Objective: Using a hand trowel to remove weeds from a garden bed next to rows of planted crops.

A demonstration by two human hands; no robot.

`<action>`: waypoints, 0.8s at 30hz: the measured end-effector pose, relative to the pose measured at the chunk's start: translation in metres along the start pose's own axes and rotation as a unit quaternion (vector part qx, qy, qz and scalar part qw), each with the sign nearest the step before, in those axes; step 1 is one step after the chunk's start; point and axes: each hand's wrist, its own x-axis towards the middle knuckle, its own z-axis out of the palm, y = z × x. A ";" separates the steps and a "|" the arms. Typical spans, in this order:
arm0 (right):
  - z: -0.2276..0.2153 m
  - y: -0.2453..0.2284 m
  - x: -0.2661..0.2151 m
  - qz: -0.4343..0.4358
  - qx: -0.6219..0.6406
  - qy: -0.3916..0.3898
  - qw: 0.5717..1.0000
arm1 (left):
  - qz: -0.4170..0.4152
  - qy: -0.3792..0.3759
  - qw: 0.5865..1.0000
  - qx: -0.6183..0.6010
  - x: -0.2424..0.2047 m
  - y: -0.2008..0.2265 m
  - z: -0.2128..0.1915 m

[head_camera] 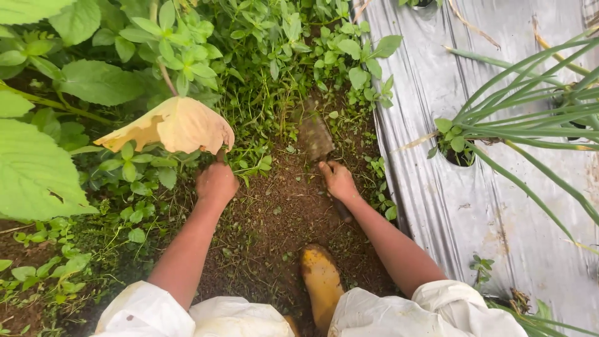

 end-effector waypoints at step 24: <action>0.034 -0.018 0.010 0.005 0.071 -0.079 0.994 | 0.050 -0.006 0.996 -0.067 -0.028 -0.032 -0.006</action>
